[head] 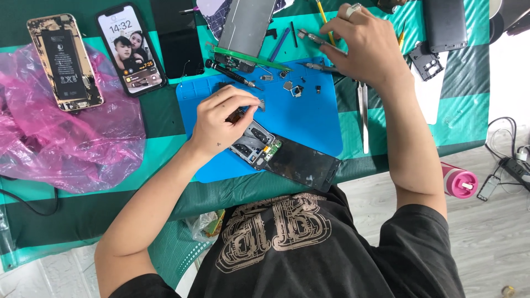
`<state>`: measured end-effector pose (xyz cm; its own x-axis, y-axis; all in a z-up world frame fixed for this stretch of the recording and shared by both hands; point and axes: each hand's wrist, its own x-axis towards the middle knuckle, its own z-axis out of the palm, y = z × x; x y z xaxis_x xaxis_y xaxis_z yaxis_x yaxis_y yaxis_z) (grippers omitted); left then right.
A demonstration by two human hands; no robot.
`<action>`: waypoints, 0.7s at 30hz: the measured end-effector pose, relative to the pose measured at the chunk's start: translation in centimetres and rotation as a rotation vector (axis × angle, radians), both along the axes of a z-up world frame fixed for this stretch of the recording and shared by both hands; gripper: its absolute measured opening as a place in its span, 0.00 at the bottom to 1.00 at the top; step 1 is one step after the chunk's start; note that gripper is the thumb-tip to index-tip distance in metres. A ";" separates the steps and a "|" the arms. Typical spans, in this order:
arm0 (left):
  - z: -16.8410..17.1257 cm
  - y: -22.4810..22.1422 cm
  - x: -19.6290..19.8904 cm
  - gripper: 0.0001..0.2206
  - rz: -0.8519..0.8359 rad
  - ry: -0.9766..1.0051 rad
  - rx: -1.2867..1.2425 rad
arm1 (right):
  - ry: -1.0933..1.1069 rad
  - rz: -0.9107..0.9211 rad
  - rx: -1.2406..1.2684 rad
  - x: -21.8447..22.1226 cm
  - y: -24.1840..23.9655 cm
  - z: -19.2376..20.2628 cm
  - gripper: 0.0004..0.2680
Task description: Disassembling a mobile phone by removing internal components and screws using precision tools.
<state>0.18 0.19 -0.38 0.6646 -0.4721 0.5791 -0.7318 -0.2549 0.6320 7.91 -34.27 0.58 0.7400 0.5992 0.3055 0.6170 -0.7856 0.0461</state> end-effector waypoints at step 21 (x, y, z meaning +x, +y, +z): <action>0.6 -0.2 0.5 0.05 0.071 0.193 -0.326 | 0.412 0.433 0.446 -3.8 7.7 5.1 0.03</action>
<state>0.72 -0.06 0.23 0.8008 -0.2323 0.5520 -0.5789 -0.0637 0.8129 4.15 -26.52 5.71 0.5727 0.7474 0.3368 0.7743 -0.3582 -0.5218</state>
